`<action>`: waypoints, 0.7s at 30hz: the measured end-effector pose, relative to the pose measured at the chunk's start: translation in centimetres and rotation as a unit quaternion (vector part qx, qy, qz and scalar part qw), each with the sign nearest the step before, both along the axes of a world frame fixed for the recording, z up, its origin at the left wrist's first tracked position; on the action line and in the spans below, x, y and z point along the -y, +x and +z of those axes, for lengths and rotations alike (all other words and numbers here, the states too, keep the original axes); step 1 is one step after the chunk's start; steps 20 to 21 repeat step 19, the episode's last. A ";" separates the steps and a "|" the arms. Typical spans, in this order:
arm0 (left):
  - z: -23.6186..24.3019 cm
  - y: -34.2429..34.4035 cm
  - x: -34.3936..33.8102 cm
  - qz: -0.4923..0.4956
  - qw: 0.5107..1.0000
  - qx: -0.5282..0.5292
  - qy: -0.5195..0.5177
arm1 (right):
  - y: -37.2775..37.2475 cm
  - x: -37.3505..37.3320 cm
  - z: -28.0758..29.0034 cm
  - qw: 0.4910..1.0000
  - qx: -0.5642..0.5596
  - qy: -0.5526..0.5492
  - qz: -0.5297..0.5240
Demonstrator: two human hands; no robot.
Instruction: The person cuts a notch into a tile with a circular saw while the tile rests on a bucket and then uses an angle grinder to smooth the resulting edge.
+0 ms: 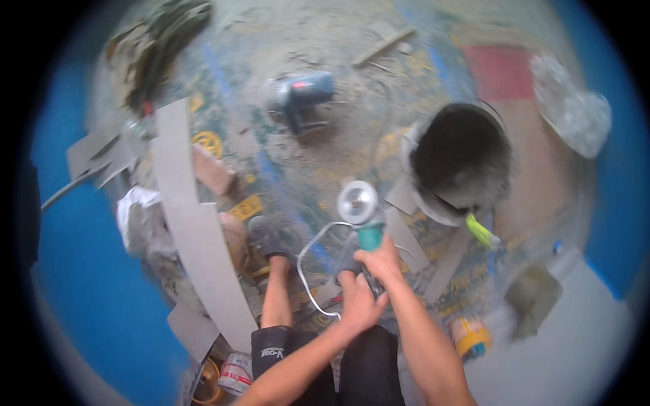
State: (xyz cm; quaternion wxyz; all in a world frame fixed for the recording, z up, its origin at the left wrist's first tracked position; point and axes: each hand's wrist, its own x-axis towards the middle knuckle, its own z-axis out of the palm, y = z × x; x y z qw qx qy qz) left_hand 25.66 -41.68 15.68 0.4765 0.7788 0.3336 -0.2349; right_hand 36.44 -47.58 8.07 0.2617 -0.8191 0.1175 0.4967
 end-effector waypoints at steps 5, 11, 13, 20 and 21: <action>1.3 -2.2 -7.5 -0.080 0.987 -0.037 -0.133 | 0.5 8.1 -4.4 0.969 -0.080 -0.106 0.207; -1.7 -13.2 -22.3 -0.035 0.989 -0.133 0.060 | -5.8 27.2 -8.6 0.962 -0.105 -0.227 0.107; -1.6 -18.8 -26.6 -0.054 0.972 -0.164 0.158 | -8.3 31.4 -9.1 0.971 -0.081 -0.159 -0.160; 0.0 -23.2 -33.6 -0.085 0.938 -0.270 0.201 | -6.9 40.2 -14.9 0.754 -0.137 -0.072 -0.638; 0.0 -23.2 -33.6 -0.085 0.938 -0.270 0.201 | -6.9 40.2 -14.9 0.754 -0.137 -0.072 -0.638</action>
